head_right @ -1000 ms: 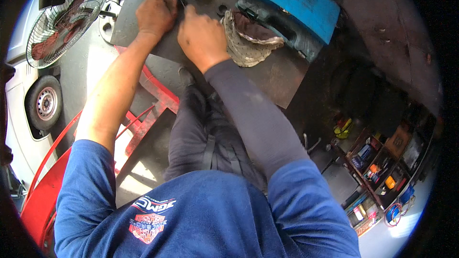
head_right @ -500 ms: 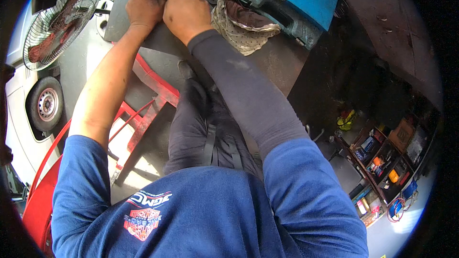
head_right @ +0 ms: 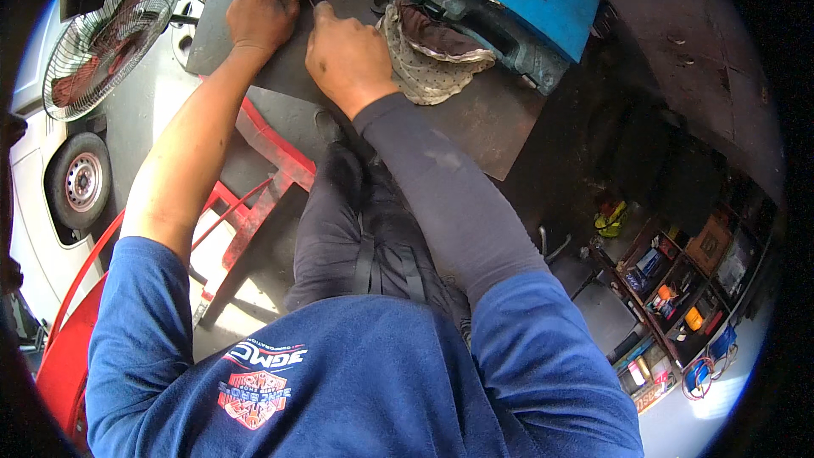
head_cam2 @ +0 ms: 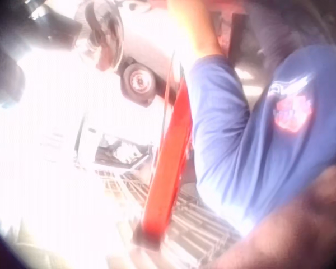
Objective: The person cleans a small metal part with a cloth, then uses a bench grinder to smooth its surface. They walk to an engine block and place the part into a hole, then move to the floor to pick up and inspect a long curved metal component.
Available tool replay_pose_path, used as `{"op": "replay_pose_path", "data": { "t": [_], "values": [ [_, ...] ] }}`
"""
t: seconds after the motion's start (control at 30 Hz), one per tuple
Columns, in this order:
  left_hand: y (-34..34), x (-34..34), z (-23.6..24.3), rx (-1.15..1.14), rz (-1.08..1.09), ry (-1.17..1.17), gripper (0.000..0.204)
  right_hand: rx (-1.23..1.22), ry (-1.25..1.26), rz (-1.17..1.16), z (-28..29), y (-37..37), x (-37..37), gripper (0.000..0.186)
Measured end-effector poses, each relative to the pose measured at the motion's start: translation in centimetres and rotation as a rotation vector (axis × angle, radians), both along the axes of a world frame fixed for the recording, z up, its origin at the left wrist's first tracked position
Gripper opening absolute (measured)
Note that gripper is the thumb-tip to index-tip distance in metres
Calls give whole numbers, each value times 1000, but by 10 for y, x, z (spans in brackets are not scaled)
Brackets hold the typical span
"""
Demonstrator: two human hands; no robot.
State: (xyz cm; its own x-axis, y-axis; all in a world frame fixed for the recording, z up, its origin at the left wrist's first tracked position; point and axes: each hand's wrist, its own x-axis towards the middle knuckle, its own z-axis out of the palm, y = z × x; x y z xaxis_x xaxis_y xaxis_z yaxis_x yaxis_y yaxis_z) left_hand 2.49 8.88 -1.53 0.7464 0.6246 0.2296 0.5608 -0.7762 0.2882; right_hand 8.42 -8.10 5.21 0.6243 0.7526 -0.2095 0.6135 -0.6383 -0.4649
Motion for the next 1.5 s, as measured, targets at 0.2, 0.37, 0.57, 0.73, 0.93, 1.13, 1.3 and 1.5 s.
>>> {"op": "replay_pose_path", "data": {
  "t": [0.2,0.37,0.57,0.73,0.93,1.13,1.3,1.5],
  "values": [
    [-3,5,2,-10,69,17,24,278,-168,39,-15,17,10,23],
    [-2,4,5,-10,6,38,24,-1,9,3,2,6,3,23],
    [1,6,2,-28,49,16,24,355,-183,25,0,19,10,22],
    [1,2,0,-11,30,36,25,62,-15,26,-8,8,5,22],
    [1,6,-3,-10,63,-8,24,307,-178,39,-2,17,12,21],
    [-1,5,3,-19,38,52,25,104,-30,22,-1,7,7,24],
    [0,6,7,-25,20,-39,25,331,-179,44,-6,14,8,27],
    [-1,1,3,-25,12,15,25,78,2,1,-3,3,4,25]
  ]
}}
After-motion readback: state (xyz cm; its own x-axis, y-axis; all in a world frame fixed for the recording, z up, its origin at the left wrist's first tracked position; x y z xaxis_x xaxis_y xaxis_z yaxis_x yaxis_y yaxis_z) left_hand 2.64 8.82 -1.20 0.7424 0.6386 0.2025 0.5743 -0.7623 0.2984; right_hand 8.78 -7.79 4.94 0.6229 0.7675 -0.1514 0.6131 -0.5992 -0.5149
